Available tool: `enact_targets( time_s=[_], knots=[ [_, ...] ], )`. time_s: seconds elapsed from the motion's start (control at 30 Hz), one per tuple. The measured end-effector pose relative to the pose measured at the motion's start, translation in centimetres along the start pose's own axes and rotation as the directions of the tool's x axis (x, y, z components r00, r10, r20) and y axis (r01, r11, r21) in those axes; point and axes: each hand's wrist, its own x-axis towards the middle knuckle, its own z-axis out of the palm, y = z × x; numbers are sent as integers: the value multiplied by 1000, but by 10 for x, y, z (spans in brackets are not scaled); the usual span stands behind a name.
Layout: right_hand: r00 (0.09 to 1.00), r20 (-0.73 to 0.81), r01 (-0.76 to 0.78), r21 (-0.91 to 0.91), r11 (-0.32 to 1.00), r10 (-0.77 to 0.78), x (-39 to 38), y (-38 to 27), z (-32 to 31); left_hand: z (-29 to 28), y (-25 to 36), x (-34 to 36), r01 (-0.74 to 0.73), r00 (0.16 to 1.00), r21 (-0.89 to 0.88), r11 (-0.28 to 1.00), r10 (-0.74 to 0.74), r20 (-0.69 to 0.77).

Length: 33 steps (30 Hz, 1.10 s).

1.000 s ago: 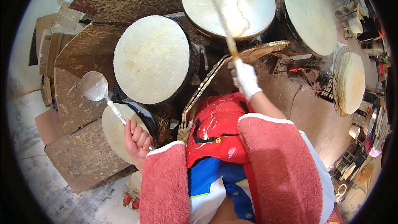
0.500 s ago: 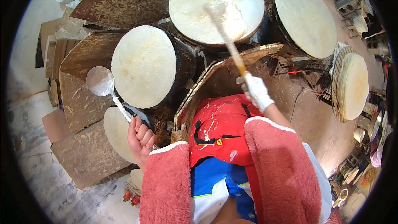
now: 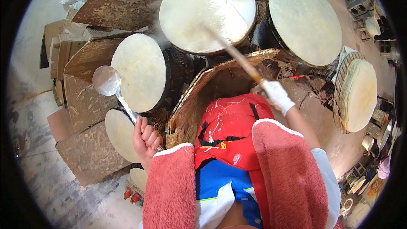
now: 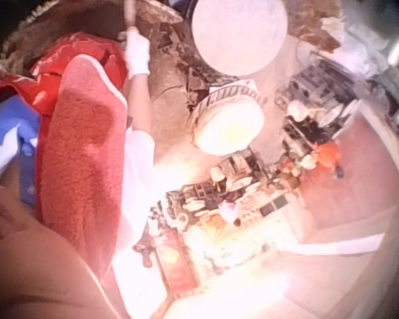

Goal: The person ladles batter onto multiple hot griddles, spreads it into thin circles, flips the crepes, and stacks them on a nearby tray. The process is repeated continuously across several griddles.

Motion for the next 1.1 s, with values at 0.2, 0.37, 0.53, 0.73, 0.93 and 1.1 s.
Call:
enact_targets(
  time_s=[0.2,0.37,0.53,0.73,0.93,1.1],
  knots=[
    [999,-28,49,102,994,-47,52,-27,-62,23,-29,11,-7,1000,-38,999,6,-10],
    [997,-2,81,-161,984,-82,62,-22,-78,39,-55,17,-26,1000,-16,1000,26,9],
    [913,-241,203,-434,878,-330,122,-82,-64,50,-77,11,-66,998,-9,998,65,-25],
    [898,-142,285,-532,797,-416,114,-93,-39,47,-73,14,-71,992,48,996,76,-96],
    [863,-311,137,-616,776,-399,75,-49,-43,32,-50,59,33,981,217,976,10,-193],
    [854,-41,414,-552,724,-519,73,-85,26,34,-50,101,274,952,185,944,-239,-192]
  ],
)
